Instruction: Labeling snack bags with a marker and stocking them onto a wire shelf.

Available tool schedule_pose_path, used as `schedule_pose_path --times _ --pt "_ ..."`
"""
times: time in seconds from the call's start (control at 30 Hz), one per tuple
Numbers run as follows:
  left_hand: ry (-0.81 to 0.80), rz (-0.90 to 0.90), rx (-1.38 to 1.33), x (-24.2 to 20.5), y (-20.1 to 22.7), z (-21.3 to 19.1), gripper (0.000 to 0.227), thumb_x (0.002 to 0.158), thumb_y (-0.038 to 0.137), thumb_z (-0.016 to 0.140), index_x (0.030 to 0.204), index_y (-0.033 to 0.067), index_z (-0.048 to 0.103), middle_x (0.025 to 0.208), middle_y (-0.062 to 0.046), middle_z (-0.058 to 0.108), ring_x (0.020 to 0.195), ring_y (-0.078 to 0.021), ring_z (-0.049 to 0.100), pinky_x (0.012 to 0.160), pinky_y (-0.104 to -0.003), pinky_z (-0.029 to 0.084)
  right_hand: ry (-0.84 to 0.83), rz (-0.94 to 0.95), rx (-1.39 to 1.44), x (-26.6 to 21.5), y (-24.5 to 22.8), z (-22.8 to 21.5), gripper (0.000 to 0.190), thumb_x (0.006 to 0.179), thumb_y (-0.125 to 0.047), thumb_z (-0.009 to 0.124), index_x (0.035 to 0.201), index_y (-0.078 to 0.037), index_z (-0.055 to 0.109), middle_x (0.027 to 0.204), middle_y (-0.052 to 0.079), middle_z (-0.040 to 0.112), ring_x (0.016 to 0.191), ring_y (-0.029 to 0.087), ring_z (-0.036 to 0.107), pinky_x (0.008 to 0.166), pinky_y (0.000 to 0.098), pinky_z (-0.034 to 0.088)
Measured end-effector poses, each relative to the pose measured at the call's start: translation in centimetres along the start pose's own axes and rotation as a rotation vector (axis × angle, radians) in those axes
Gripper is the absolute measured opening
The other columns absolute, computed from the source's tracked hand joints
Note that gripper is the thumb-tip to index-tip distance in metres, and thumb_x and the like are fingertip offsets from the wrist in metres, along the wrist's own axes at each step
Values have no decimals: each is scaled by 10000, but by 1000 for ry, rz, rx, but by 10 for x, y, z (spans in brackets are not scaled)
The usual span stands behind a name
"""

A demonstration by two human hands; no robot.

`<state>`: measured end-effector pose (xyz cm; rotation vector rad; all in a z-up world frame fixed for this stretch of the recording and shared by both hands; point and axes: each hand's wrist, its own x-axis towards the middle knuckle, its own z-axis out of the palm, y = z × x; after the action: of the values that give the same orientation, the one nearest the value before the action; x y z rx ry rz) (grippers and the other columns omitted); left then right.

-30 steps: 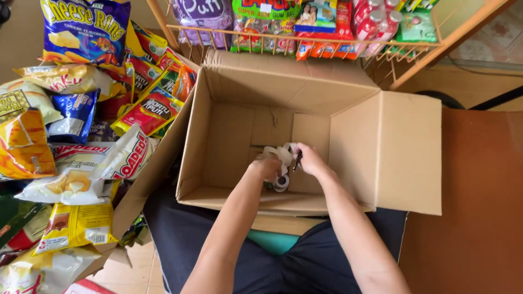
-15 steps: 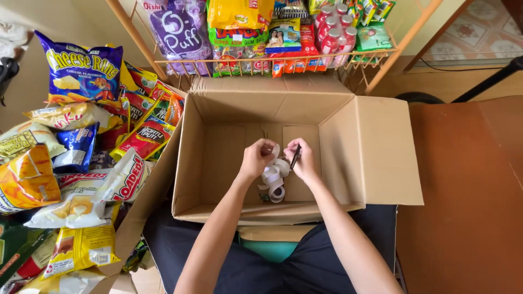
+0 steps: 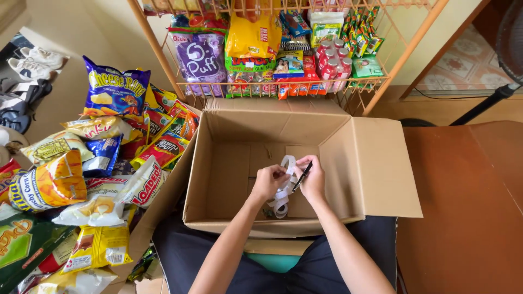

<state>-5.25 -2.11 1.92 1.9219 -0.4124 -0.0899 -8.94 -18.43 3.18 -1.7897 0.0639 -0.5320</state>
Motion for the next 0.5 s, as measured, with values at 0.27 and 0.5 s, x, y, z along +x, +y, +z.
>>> schedule_pose_path --times 0.27,0.5 --pt "68 -11 -65 -6 16 -1 197 851 76 786 1023 11 715 812 -135 737 711 -180 696 706 -317 576 -23 -139 -128 -13 -27 6 194 864 -12 780 978 -17 623 885 83 753 814 169 741 724 306 576" --pt "63 98 -45 -7 18 -1 178 854 36 759 1026 6 725 856 -140 734 744 -210 722 730 -331 585 -52 -148 -160 -13 -26 3 211 846 -54 797 965 -24 625 849 92 752 779 183 756 687 306 578"
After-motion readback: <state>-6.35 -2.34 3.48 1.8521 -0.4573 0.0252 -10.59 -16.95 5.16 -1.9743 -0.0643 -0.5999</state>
